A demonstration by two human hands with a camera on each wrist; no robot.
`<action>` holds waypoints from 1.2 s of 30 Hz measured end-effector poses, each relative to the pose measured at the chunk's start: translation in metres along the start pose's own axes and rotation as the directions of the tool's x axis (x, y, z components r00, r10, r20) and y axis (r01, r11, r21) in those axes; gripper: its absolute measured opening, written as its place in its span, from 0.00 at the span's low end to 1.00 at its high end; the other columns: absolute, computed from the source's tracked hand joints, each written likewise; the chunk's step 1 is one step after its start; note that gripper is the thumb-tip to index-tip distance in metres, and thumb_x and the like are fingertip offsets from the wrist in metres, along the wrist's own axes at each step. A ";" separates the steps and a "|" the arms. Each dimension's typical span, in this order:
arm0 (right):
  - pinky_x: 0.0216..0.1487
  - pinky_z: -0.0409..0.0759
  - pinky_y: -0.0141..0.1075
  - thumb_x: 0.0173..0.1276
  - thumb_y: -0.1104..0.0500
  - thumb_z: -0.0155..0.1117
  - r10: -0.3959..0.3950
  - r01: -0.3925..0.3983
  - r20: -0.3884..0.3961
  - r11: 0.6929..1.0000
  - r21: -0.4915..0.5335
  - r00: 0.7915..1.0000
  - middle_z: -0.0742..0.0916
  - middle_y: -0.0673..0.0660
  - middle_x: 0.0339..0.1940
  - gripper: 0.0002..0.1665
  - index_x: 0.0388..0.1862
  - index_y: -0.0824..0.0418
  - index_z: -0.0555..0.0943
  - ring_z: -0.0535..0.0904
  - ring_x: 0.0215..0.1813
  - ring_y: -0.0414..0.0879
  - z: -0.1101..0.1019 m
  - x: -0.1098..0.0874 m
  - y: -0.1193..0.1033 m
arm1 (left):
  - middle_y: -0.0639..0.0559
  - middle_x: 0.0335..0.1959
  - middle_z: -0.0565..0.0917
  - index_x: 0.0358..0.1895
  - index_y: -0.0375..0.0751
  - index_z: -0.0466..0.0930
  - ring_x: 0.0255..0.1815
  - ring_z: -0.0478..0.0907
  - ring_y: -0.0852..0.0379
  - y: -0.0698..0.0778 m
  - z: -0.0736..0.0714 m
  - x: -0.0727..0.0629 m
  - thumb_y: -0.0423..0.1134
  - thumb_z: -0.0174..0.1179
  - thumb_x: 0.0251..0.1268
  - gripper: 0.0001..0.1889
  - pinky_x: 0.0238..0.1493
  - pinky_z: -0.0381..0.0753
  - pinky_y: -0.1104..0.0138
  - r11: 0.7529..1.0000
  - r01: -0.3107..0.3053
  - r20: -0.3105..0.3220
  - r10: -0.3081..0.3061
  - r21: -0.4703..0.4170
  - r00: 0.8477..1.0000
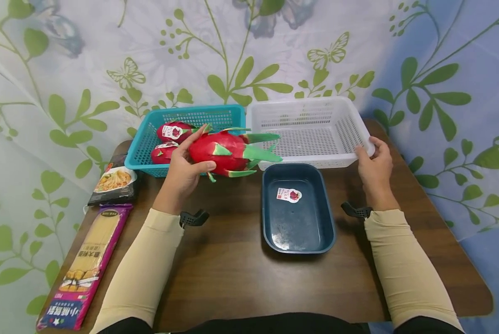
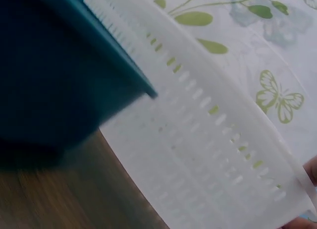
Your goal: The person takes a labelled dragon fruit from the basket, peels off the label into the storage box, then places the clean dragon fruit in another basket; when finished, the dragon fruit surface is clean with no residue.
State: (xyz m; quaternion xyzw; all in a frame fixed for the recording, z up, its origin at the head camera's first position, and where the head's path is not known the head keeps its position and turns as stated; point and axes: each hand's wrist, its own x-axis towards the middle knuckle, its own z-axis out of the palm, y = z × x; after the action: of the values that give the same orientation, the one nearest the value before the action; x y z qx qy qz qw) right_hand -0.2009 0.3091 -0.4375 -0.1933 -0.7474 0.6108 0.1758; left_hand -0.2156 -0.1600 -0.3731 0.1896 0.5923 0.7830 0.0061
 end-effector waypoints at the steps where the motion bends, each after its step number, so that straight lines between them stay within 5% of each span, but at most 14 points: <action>1: 0.70 0.72 0.46 0.82 0.52 0.60 0.007 -0.008 0.008 0.998 0.058 1.000 0.74 0.63 0.76 0.36 0.83 0.53 0.63 0.74 0.70 0.50 0.001 -0.001 0.000 | 0.44 0.77 0.67 0.79 0.48 0.70 0.76 0.61 0.41 0.000 0.006 0.007 0.38 0.82 0.56 0.46 0.57 0.84 0.55 1.000 0.000 0.004 0.000 -0.017 1.000; 7: 0.72 0.68 0.40 0.81 0.56 0.62 0.070 -0.082 0.045 0.932 0.354 0.996 0.70 0.62 0.76 0.39 0.83 0.55 0.57 0.68 0.75 0.53 0.004 -0.005 -0.001 | 0.45 0.76 0.69 0.79 0.48 0.71 0.75 0.63 0.42 -0.008 0.038 0.042 0.36 0.80 0.59 0.43 0.58 0.83 0.53 0.997 0.007 0.016 -0.005 -0.080 1.000; 12: 0.69 0.72 0.38 0.76 0.53 0.70 0.190 -0.174 -0.008 0.911 0.375 0.982 0.76 0.58 0.69 0.38 0.78 0.62 0.66 0.75 0.66 0.50 0.003 -0.007 -0.004 | 0.46 0.75 0.70 0.80 0.48 0.69 0.74 0.65 0.44 -0.020 0.052 0.057 0.25 0.70 0.67 0.39 0.59 0.83 0.52 0.997 0.018 0.001 -0.018 -0.073 1.000; 18: 0.54 0.84 0.35 0.73 0.50 0.74 0.285 -0.253 -0.010 0.865 0.434 0.958 0.80 0.57 0.58 0.33 0.69 0.63 0.74 0.84 0.50 0.49 -0.005 -0.018 -0.011 | 0.49 0.72 0.73 0.81 0.48 0.68 0.72 0.68 0.46 -0.028 0.064 0.076 0.31 0.74 0.65 0.41 0.57 0.84 0.52 0.999 0.036 -0.041 -0.036 0.017 0.999; 21: 0.47 0.87 0.39 0.75 0.52 0.72 0.328 -0.311 0.078 0.757 0.574 0.942 0.83 0.61 0.51 0.33 0.71 0.65 0.71 0.86 0.43 0.50 -0.002 -0.024 -0.014 | 0.51 0.70 0.74 0.79 0.52 0.71 0.70 0.70 0.49 -0.029 0.068 0.089 0.35 0.78 0.62 0.42 0.56 0.85 0.53 0.997 0.049 -0.072 -0.045 0.056 0.996; 26: 0.49 0.88 0.45 0.78 0.59 0.68 0.359 -0.405 0.256 0.440 0.802 0.898 0.83 0.63 0.45 0.35 0.77 0.63 0.66 0.85 0.38 0.53 0.007 -0.028 -0.014 | 0.53 0.69 0.74 0.77 0.58 0.73 0.69 0.70 0.53 -0.031 0.076 0.112 0.38 0.81 0.58 0.42 0.56 0.85 0.55 0.990 0.085 -0.123 -0.072 0.108 0.990; 28: 0.52 0.87 0.46 0.78 0.60 0.67 0.352 -0.414 0.292 0.352 0.839 0.889 0.83 0.64 0.47 0.35 0.78 0.60 0.65 0.85 0.40 0.54 0.010 -0.029 -0.012 | 0.54 0.68 0.74 0.77 0.59 0.73 0.68 0.70 0.54 -0.033 0.080 0.121 0.39 0.82 0.57 0.43 0.55 0.85 0.57 0.987 0.107 -0.142 -0.089 0.123 0.986; 31: 0.55 0.85 0.46 0.78 0.61 0.66 0.337 -0.413 0.316 0.272 0.869 0.887 0.84 0.63 0.49 0.35 0.79 0.58 0.66 0.85 0.43 0.54 0.012 -0.029 -0.008 | 0.55 0.67 0.75 0.78 0.58 0.72 0.66 0.71 0.56 -0.037 0.090 0.133 0.42 0.83 0.56 0.44 0.53 0.86 0.60 0.977 0.148 -0.173 -0.121 0.152 0.978; 36: 0.54 0.86 0.45 0.81 0.60 0.63 0.323 -0.411 0.332 0.214 0.886 0.886 0.83 0.63 0.45 0.30 0.77 0.58 0.68 0.83 0.41 0.54 0.016 -0.029 -0.006 | 0.55 0.67 0.74 0.79 0.56 0.71 0.64 0.72 0.57 -0.045 0.106 0.152 0.45 0.84 0.54 0.47 0.51 0.86 0.61 0.945 0.252 -0.235 -0.202 0.209 0.951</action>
State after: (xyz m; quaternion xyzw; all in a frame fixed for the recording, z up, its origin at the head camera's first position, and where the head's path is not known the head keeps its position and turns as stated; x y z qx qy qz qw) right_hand -0.1839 0.2799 -0.4357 -0.2015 -0.1881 0.9582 0.0770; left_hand -0.3342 -0.0130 -0.3469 0.0354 0.6967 0.7164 0.0114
